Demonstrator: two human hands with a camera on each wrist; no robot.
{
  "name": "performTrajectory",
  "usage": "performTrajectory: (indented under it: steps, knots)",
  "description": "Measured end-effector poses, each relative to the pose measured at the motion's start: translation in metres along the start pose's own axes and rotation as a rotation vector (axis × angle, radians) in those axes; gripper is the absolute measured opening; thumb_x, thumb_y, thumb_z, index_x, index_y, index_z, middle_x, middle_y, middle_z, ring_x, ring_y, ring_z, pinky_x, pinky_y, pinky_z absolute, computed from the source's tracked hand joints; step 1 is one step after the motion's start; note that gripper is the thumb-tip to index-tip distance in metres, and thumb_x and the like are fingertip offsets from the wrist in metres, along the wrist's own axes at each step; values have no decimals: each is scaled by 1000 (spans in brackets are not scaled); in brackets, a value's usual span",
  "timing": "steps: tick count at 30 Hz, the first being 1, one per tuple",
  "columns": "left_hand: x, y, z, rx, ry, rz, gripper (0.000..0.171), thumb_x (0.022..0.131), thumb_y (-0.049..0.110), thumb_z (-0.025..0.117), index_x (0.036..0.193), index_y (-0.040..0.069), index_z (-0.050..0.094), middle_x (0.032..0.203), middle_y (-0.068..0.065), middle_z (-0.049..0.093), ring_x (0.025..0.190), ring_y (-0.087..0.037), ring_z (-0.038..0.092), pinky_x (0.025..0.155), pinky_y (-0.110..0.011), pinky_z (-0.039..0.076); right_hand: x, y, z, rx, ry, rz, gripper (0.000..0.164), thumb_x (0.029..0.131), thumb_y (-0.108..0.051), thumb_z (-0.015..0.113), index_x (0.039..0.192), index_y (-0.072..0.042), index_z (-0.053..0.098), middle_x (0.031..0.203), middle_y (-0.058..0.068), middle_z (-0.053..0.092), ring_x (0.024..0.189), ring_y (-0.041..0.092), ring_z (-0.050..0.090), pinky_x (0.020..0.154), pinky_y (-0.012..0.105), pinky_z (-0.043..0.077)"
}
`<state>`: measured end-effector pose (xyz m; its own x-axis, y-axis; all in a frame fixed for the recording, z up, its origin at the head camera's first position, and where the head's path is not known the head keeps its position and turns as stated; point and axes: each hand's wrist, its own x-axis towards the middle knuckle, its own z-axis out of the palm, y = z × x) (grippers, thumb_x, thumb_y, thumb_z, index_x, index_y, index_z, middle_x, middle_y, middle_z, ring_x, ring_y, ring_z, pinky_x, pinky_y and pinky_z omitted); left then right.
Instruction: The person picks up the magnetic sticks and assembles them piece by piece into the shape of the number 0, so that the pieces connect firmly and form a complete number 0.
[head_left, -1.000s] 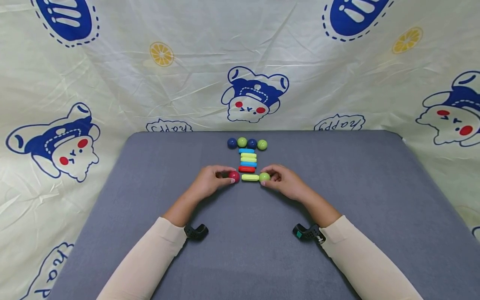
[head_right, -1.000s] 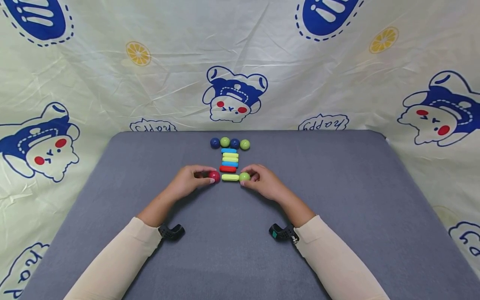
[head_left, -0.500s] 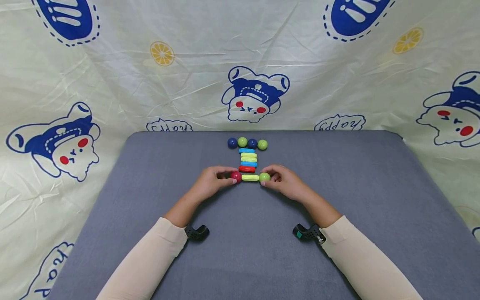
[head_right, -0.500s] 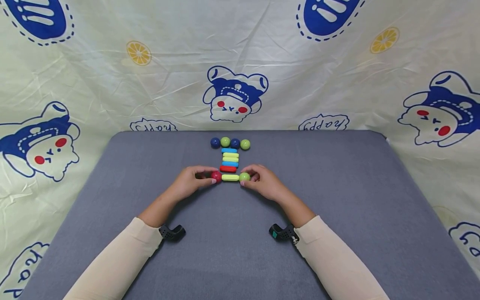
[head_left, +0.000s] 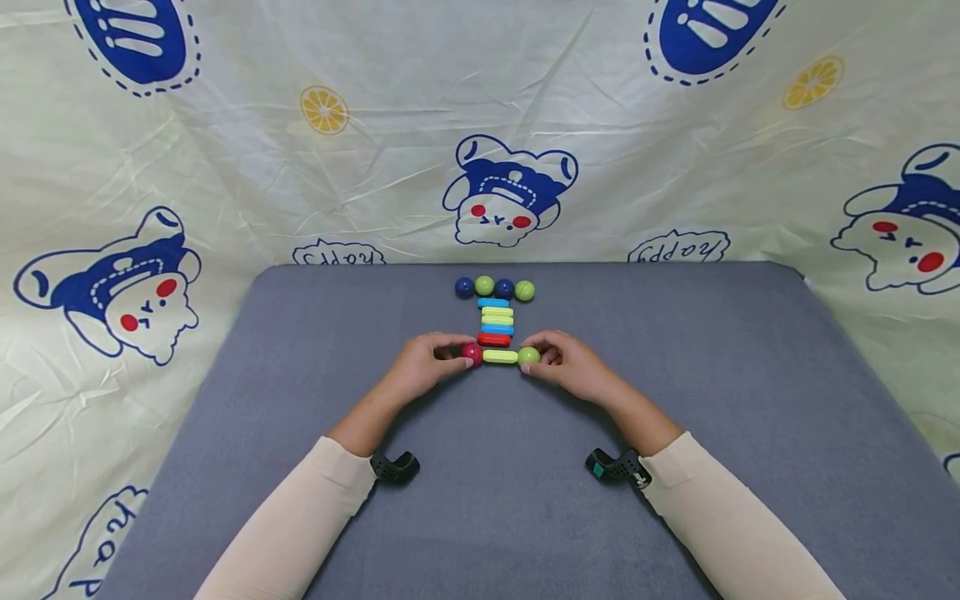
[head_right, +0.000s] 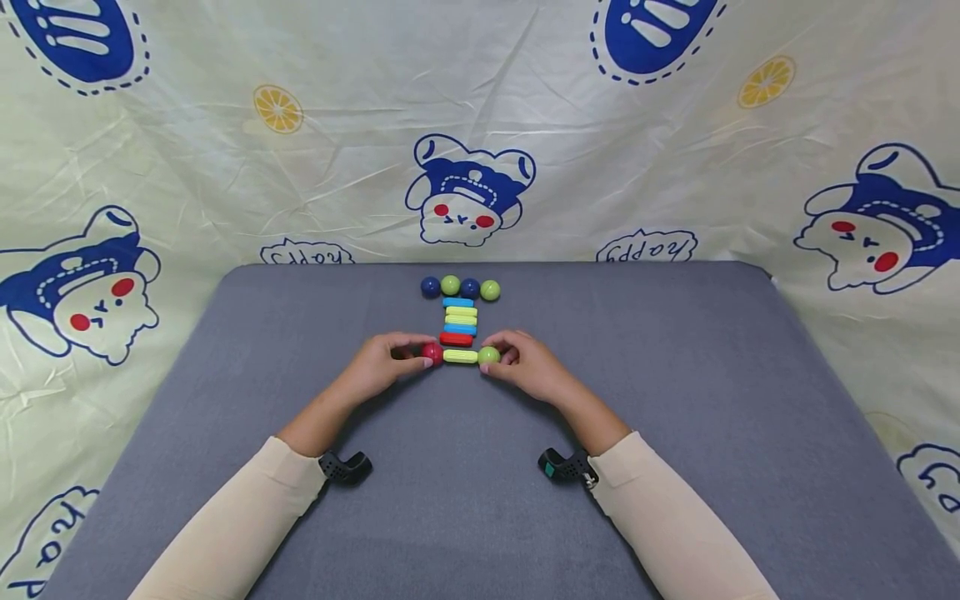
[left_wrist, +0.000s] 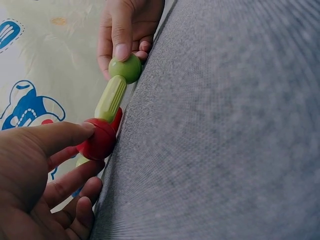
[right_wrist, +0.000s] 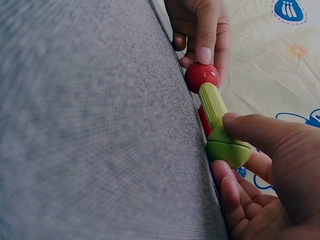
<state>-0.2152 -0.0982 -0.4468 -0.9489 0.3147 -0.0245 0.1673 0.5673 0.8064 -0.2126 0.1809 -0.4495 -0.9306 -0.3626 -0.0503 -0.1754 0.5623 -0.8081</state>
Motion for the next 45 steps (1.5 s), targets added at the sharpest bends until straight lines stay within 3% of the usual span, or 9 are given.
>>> performTrajectory:
  steps: [6, 12, 19, 25, 33, 45]
  knots:
    - [2, 2, 1, 15, 15, 16, 36, 90, 26, 77, 126, 20, 73, 108, -5, 68, 88, -17, 60, 71, -27, 46, 0, 0, 0, 3, -3, 6, 35, 92, -20, 76, 124, -11, 67, 109, 9, 61, 89, 19, 55, 76, 29, 46]
    - [7, 4, 1, -37, 38, -3, 31, 96, 33, 70, 124, 21, 74, 113, -5, 68, 93, -19, 58, 73, -28, 47, 0, 0, 0, 4, 1, 17, 36, 92, -21, 75, 125, -11, 66, 110, 9, 61, 90, 19, 55, 77, 30, 46]
    - [20, -1, 1, -46, 71, -2, 25, 97, 28, 69, 117, 16, 77, 118, -8, 70, 102, -22, 60, 86, -36, 50, 0, 0, -1, 7, -3, 11, 36, 92, -21, 75, 125, -11, 66, 109, 10, 62, 90, 19, 55, 77, 30, 47]
    - [31, 1, 0, 6, 37, -5, 25, 97, 27, 68, 117, 15, 77, 123, -9, 71, 115, -25, 63, 100, -43, 50, 0, 0, -1, 13, -5, 4, 34, 92, -20, 75, 123, -10, 66, 109, 10, 62, 90, 20, 55, 77, 30, 47]
    - [40, 4, -1, 31, -9, -57, 27, 96, 30, 70, 117, 15, 77, 130, -9, 69, 125, -27, 60, 107, -45, 48, 0, 2, 0, 4, -14, -6, 35, 92, -22, 76, 123, -11, 67, 108, 9, 61, 89, 18, 55, 75, 28, 46]
    - [46, 7, 0, 82, -50, -74, 24, 92, 30, 75, 111, 15, 79, 123, -9, 71, 117, -26, 61, 105, -43, 47, -1, -3, -1, 5, -36, 22, 37, 92, -23, 76, 125, -11, 66, 111, 10, 61, 91, 20, 55, 78, 32, 47]
